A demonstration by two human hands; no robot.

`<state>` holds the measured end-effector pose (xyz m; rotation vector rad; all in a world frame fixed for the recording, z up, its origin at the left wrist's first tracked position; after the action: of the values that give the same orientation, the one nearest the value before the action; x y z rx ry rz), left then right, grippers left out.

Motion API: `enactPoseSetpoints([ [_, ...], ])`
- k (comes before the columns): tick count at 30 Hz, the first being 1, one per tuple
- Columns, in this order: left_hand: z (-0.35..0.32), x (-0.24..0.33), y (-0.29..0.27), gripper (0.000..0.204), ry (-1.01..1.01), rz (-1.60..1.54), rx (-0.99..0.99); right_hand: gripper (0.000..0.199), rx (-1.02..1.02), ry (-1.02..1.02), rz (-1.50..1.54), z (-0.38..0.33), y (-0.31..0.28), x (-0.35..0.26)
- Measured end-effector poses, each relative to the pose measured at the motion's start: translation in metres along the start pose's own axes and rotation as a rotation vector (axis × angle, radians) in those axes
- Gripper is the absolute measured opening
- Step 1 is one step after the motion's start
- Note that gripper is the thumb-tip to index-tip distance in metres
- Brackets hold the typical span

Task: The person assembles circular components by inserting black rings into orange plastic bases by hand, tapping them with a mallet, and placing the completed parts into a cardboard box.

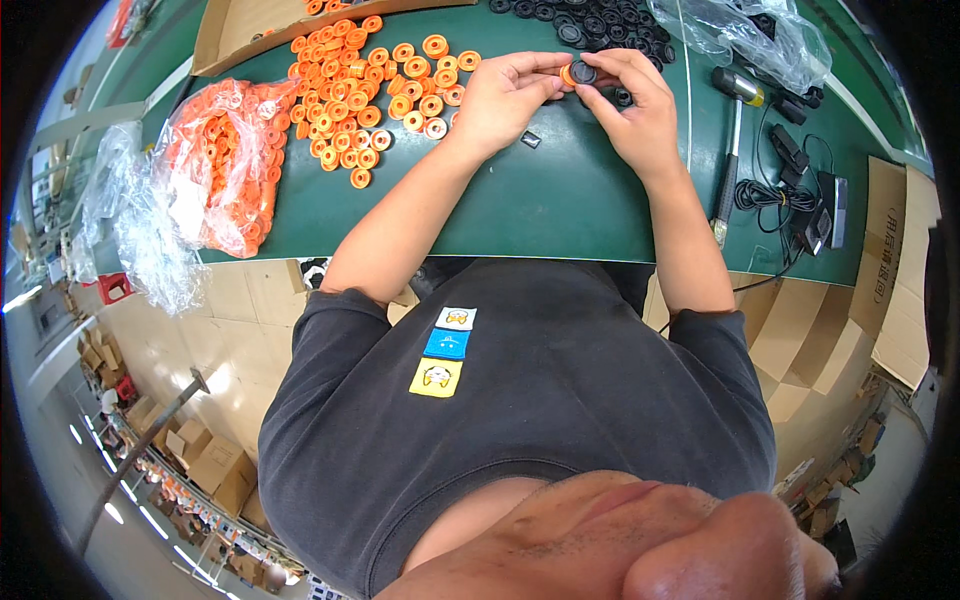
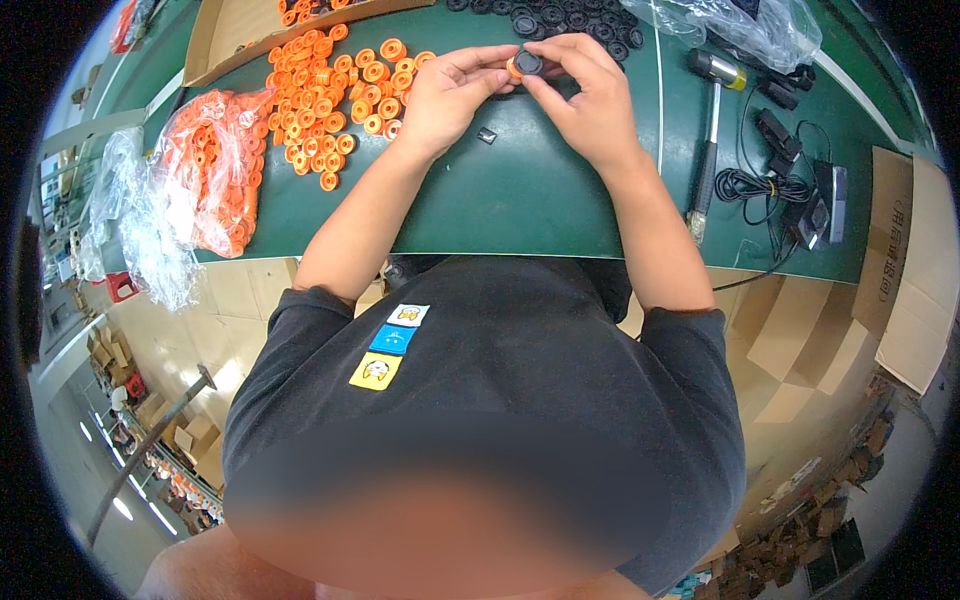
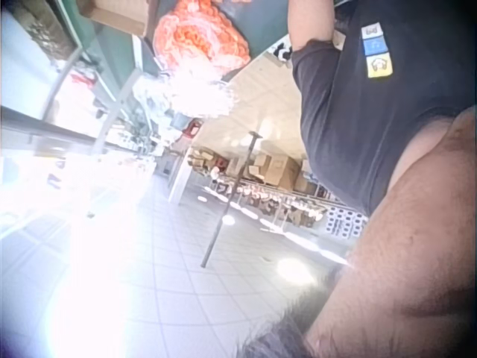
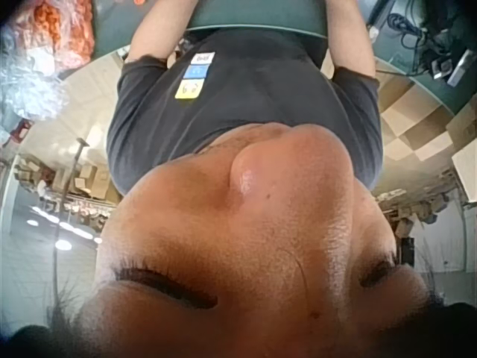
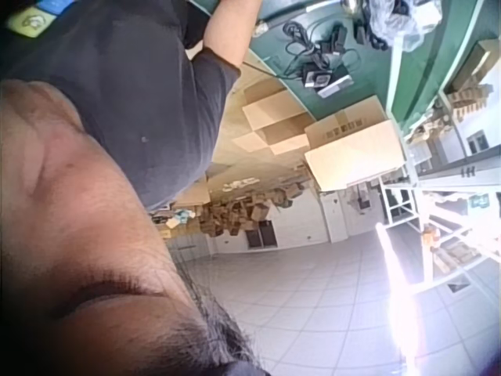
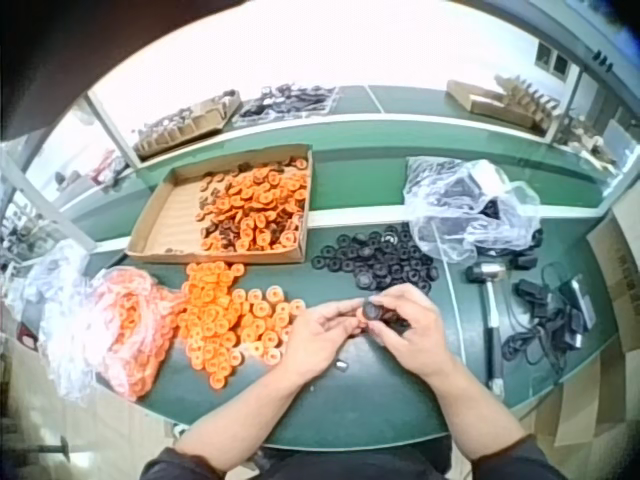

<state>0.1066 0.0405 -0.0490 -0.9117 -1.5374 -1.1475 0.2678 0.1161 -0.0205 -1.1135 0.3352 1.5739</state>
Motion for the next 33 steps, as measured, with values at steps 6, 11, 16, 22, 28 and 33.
enactPoseSetpoints([
  [6,-0.0007,0.0002,0.0005,0.032,0.011,-0.025,-0.002,0.033,-0.044,-0.059,-0.077,-0.0009,-0.0003,0.0036],
  [11,-0.0017,0.0012,0.0001,0.031,0.006,0.032,0.017,0.033,-0.069,-0.047,-0.088,0.0002,-0.0007,-0.0019],
  [16,-0.0006,-0.0023,-0.0006,0.03,0.018,0.028,0.012,0.032,-0.068,-0.102,-0.156,-0.0007,-0.0005,-0.0006],
  [22,-0.002,0.0042,0.0008,0.03,-0.017,-0.002,0.041,0.034,-0.073,-0.114,-0.168,-0.0007,0.0003,-0.0026],
  [28,-0.0018,0.0046,-0.0013,0.029,-0.057,-0.036,0.063,0.033,-0.057,-0.107,-0.163,-0.0021,0.0027,-0.0047],
  [33,-0.0008,0.0026,-0.0027,0.027,-0.075,-0.03,0.063,0.034,-0.079,-0.096,-0.181,-0.0031,0.0038,-0.0033],
])
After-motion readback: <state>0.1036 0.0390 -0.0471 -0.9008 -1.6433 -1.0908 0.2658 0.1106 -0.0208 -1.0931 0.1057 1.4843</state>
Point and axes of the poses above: each hand's wrist, its own z-axis towards the middle knuckle, its own y-axis out of the palm, x = y × z, the point moved 2 cm from there along z, towards the middle knuckle, and after that the axes turned 6 degrees about x, right-handed, at the moved point
